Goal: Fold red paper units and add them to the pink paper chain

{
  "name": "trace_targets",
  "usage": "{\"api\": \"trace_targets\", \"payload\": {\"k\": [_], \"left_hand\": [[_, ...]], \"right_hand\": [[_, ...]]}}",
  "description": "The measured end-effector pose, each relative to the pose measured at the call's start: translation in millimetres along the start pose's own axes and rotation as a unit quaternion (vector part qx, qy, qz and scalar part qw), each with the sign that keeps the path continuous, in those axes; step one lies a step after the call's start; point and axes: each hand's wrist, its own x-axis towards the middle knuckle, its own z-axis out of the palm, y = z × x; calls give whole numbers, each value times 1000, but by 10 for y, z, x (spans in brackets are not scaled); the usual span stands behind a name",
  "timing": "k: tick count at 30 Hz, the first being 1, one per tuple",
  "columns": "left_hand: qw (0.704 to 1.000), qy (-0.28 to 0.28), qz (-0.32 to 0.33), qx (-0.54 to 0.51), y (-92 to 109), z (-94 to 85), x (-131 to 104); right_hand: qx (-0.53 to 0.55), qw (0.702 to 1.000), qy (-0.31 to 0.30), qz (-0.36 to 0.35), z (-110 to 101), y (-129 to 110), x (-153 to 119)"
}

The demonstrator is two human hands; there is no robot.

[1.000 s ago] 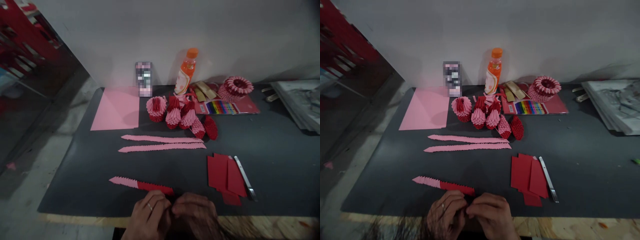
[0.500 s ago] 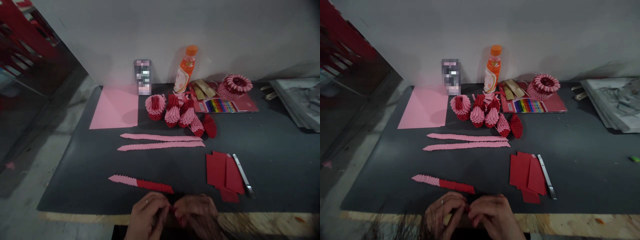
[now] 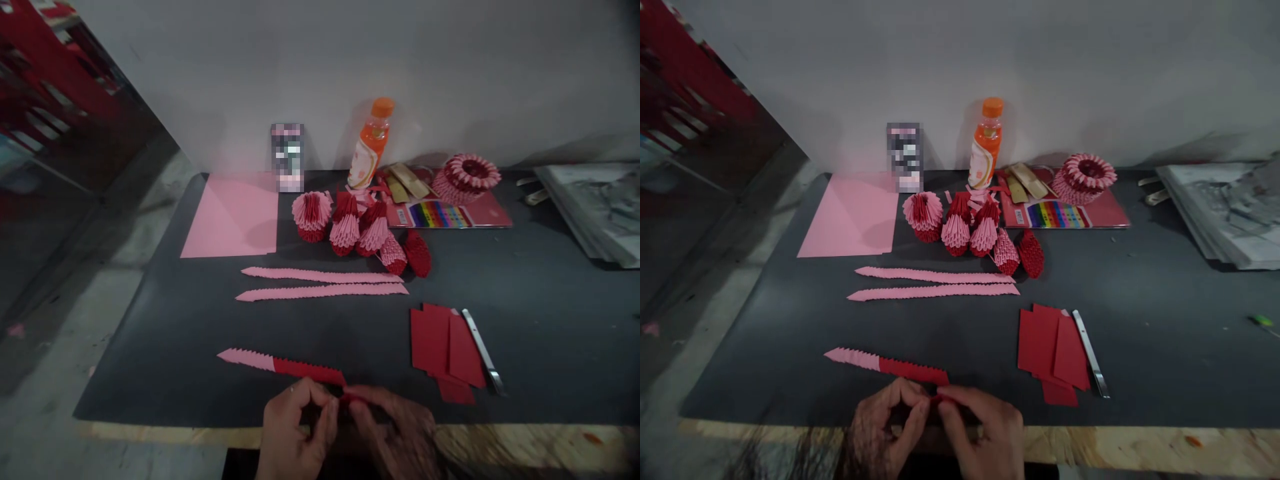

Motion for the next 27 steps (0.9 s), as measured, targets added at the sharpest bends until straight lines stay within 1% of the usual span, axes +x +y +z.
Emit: {"api": "trace_targets", "payload": {"k": [3,5,7,8,10,12,13,15,18,20,21,24,27], "left_hand": [[996,-33,-69,-54,65,48,-56],[989,-28,-118,-82,118,51,-78],[985,-15,-145,-89,143,22,-89],[983,-20,-158,-90,138,-4,-92],[977,-54,-187,-90,93,-72,-96],[973,-83,-199,-86,29,-130,-97],[973,-83,-197,-87,3,-144,-95],[978,-62,-171,-100,-20,-132,-81],[991,-3,-86,-103,37,-46,-12],[996,36,-34,-70,114,3,66],[997,47,-19,-52,154,15,110],[998,54,0,-32,245,9,214],[998,50,6,-28,272,-5,236]], "right_hand": [[95,990,-66,78,52,-26,63],[140,983,-58,105,95,-44,103],[151,981,-49,115,131,-59,116],[149,981,-51,114,143,-63,112],[147,982,-61,107,160,-52,95],[146,982,-65,98,171,-17,84],[145,983,-67,94,174,6,85],[144,984,-69,83,173,48,104],[138,985,-79,71,148,57,157],[136,982,-89,91,131,20,182],[138,980,-92,108,129,-5,186],[150,973,-82,155,162,-64,151],[154,970,-71,173,224,-68,87]]}}
